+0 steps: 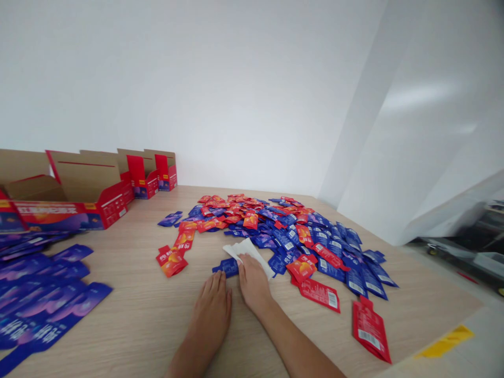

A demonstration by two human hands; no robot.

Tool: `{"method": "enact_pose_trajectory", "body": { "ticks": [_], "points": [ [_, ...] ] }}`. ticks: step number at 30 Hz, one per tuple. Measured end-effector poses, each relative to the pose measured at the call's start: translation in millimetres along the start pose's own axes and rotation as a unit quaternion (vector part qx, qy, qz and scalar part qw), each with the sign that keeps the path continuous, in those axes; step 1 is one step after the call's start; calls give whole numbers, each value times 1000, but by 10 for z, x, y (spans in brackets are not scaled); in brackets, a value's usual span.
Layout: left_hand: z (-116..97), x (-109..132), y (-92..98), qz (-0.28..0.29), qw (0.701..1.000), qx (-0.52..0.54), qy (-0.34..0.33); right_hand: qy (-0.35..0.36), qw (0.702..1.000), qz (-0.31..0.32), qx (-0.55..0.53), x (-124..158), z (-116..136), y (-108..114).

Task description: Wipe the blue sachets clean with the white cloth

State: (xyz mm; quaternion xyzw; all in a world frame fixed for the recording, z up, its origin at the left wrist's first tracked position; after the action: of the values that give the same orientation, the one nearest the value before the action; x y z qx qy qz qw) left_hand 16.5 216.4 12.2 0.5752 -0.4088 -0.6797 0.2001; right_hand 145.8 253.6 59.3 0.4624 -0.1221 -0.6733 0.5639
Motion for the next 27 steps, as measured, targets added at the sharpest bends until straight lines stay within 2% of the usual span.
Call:
{"method": "enact_pose_trajectory", "body": {
  "ticks": [18, 27],
  "points": [
    [98, 15, -65, -6, 999, 11, 35, 6, 1000, 13, 4, -4, 69, 21],
    [141, -97, 112, 1, 999, 16, 39, 9, 1000, 23, -3, -10, 131, 48]
  ]
}}
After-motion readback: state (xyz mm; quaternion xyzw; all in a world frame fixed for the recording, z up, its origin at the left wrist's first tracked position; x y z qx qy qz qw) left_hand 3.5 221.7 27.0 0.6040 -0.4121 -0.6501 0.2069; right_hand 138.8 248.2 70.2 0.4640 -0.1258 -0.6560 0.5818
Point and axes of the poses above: each hand's wrist, its own x-axis away from the middle knuckle, its own y-axis out of the back of the hand, z = x × y, the point moved 8 cm from there along -x, towards the middle knuckle, and after that the axes turned 10 degrees about -x, right-handed, at the moved point
